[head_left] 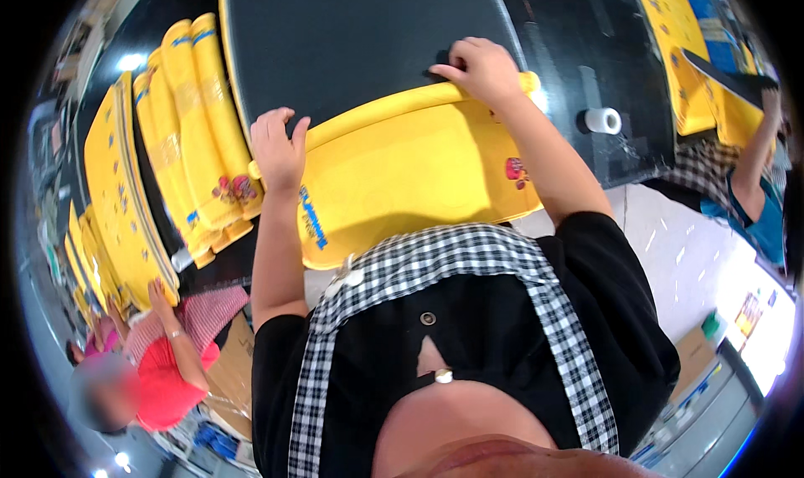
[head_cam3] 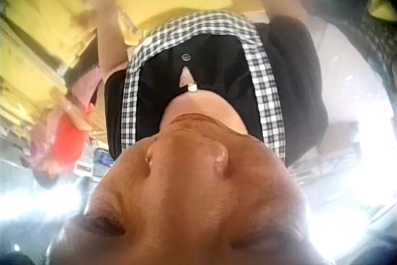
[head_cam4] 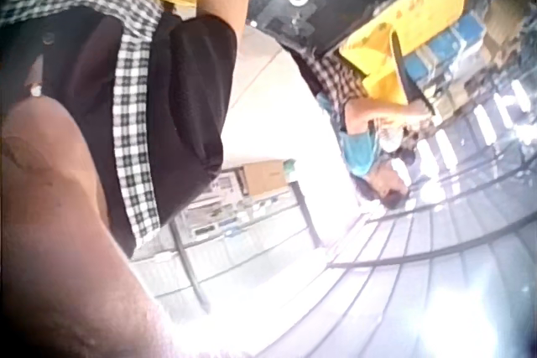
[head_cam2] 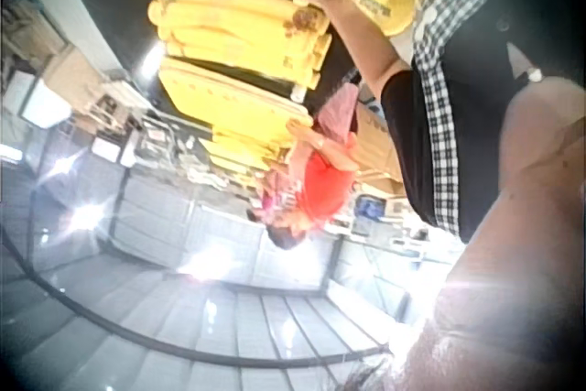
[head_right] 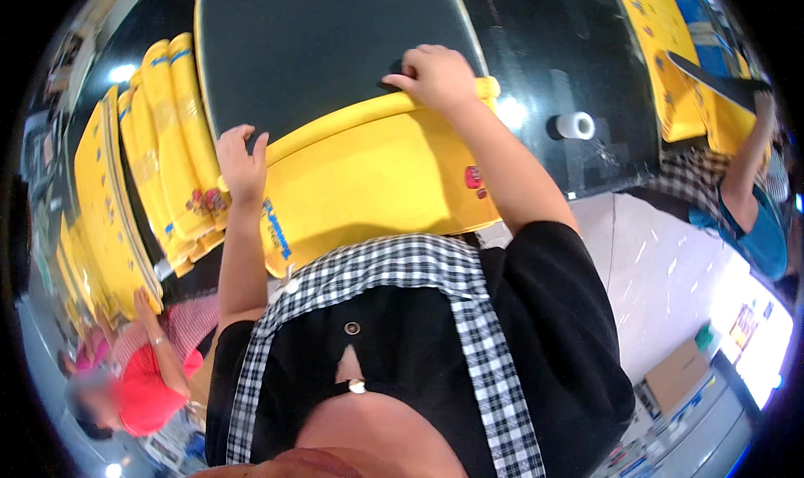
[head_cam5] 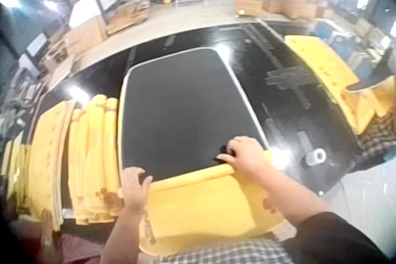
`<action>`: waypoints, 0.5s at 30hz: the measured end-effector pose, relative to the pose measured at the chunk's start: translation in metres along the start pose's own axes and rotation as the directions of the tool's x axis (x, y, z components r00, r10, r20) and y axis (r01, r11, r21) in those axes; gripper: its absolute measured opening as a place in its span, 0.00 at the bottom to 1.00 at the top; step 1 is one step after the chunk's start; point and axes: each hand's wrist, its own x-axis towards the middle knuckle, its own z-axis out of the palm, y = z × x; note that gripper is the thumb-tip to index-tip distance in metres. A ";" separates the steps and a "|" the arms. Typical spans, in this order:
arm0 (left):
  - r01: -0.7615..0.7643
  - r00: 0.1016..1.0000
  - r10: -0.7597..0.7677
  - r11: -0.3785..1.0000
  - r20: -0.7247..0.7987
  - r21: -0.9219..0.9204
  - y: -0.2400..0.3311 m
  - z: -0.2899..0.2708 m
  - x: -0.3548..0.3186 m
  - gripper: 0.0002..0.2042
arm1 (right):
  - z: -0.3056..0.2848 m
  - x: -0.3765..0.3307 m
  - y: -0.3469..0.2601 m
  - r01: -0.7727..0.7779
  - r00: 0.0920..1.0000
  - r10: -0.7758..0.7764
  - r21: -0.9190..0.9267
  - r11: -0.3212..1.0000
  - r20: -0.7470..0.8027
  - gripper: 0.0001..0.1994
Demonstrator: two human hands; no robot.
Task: The person repeatedly rolls up yellow play mats with cartoon designs and secures them with clear tape. They handle the mats by folding and rolling them tightly, then wrapping tape around the center to keep them bundled.
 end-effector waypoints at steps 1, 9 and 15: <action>-0.101 0.994 0.101 0.995 0.042 -0.006 0.014 0.003 0.004 0.16 | -0.001 0.006 0.000 -0.032 0.999 0.032 -0.002 0.999 0.019 0.22; -0.164 0.931 0.178 0.984 0.318 -0.070 0.022 0.010 0.030 0.15 | 0.017 -0.031 -0.024 0.068 0.923 -0.130 -0.179 0.982 -0.363 0.12; -0.170 0.970 0.160 0.984 0.183 0.043 0.025 0.021 0.069 0.15 | 0.020 0.030 -0.009 -0.027 0.984 0.011 -0.089 0.996 -0.175 0.14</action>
